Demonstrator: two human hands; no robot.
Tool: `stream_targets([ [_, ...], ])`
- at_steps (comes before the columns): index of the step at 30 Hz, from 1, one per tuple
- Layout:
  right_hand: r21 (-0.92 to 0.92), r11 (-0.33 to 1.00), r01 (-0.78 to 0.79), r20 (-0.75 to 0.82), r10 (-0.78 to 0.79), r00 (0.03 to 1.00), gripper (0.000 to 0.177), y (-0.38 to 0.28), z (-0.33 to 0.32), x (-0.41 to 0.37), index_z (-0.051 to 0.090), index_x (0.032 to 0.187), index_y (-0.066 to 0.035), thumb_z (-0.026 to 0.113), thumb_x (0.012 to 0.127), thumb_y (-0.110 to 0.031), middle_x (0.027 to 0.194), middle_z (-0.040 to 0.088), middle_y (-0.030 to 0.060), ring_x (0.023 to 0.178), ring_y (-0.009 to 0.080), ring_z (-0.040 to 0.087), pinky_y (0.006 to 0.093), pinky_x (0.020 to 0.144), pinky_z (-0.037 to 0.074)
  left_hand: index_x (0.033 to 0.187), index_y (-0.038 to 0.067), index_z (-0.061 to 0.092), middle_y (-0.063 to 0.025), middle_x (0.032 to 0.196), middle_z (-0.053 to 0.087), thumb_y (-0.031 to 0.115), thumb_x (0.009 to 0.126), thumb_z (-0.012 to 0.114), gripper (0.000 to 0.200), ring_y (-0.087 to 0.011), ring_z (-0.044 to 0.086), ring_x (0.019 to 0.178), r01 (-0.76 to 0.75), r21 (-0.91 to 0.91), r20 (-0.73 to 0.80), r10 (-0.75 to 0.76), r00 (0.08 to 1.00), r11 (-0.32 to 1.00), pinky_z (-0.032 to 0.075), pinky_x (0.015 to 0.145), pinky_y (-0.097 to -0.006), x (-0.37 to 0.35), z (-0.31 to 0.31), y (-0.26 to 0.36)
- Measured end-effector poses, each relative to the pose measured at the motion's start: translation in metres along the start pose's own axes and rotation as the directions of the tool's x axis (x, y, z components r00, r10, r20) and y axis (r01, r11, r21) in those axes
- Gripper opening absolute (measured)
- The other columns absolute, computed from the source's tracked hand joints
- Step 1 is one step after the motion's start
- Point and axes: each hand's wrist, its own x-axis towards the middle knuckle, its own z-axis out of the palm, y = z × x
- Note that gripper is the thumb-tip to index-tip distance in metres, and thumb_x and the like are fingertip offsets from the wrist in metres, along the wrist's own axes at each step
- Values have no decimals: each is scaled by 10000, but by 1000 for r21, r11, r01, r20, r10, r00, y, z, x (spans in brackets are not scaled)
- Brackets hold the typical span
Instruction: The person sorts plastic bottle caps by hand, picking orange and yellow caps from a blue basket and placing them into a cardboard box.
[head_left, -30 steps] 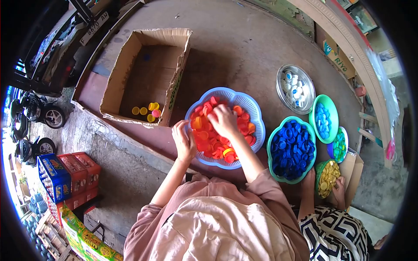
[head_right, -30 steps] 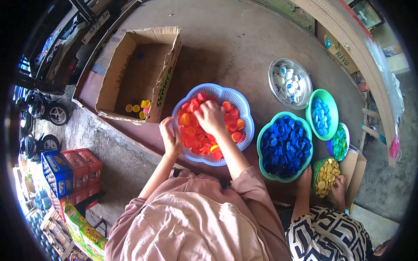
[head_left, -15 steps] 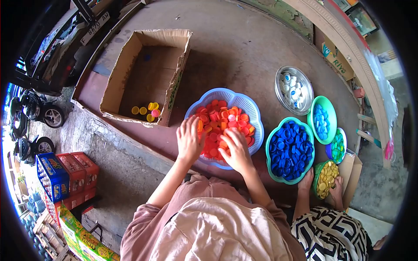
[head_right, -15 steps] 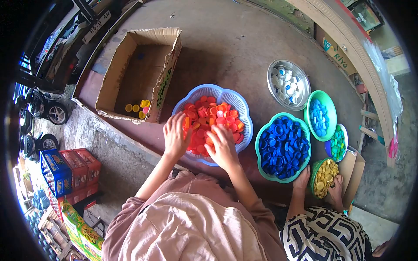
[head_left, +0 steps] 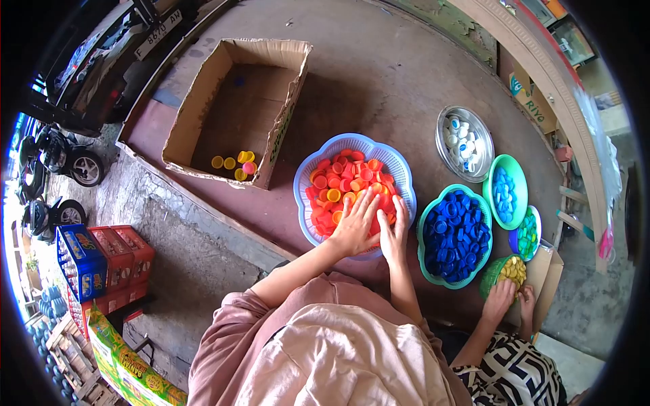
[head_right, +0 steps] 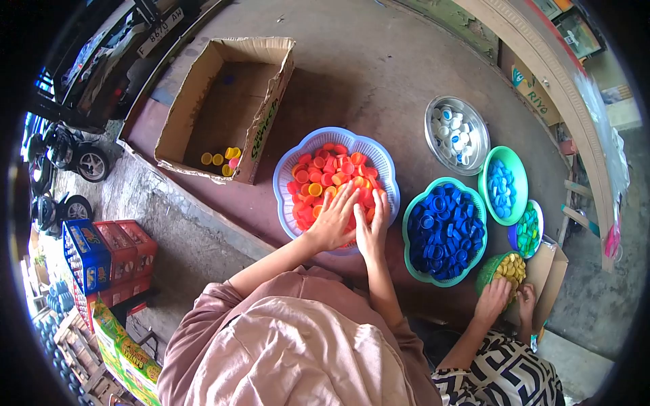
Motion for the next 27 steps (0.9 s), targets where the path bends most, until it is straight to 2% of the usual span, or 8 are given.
stream_targets([
  [3,103,990,-97,-59,103,993,597,0,1,2,369,1362,-40,615,873,-279,1438,256,252,1357,363,226,444,1105,196,1416,-19,210,-229,1487,159,429,821,587,835,-370,148,1386,-81,-46,-63,78,995,996,167,1096,-536,-12,-12,0],
  [6,121,985,-122,-52,129,990,600,2,0,2,363,1366,-50,619,870,-272,1446,241,246,1363,367,208,447,1110,180,1399,6,258,-224,1454,227,391,823,617,780,-392,232,1337,-21,-93,-204,2,979,995,205,1087,-510,-22,-19,-11],
  [7,98,990,-100,-51,105,993,601,3,0,1,361,1366,-51,620,869,-268,1445,243,246,1363,366,209,447,1110,179,1344,-6,332,-219,1366,330,336,823,628,689,-395,346,1224,74,-67,-276,-90,957,995,272,1039,-501,-22,-24,-13],
  [10,78,996,-34,-60,39,997,586,10,3,-1,373,1351,-53,631,857,-234,1430,272,235,1348,360,240,446,1107,193,1157,81,496,-118,1178,453,201,764,627,431,-308,414,1090,313,363,-362,-176,915,878,353,870,-468,-14,-51,-41],
  [12,100,995,13,-60,-7,998,572,14,3,-2,385,1337,-51,635,851,-219,1421,288,229,1339,360,257,449,1102,205,1024,94,583,-107,1112,495,166,755,605,279,-291,413,1091,339,394,-400,-173,900,854,315,877,-448,-10,-75,-53],
  [20,73,996,50,-75,-45,996,532,9,4,-4,423,1284,-42,653,827,-188,1384,333,215,1309,358,299,450,1086,240,852,155,653,-56,1007,513,185,713,606,149,-243,417,1031,170,414,-300,-42,953,894,301,870,-423,2,-55,-71],
  [22,67,996,66,-86,-60,994,527,10,4,-5,429,1278,-42,655,822,-178,1380,337,213,1306,357,303,450,1085,243,835,154,648,-59,990,518,178,695,607,148,-245,424,1019,192,408,-234,-101,967,893,306,862,-419,7,-48,-74],
  [27,67,993,93,-123,-84,989,499,11,5,-6,454,1251,-38,660,809,-143,1366,359,206,1297,351,321,446,1078,258,821,151,613,-41,966,526,177,737,605,89,-249,448,975,166,380,-344,-28,939,910,327,824,-419,10,-51,-73],
])
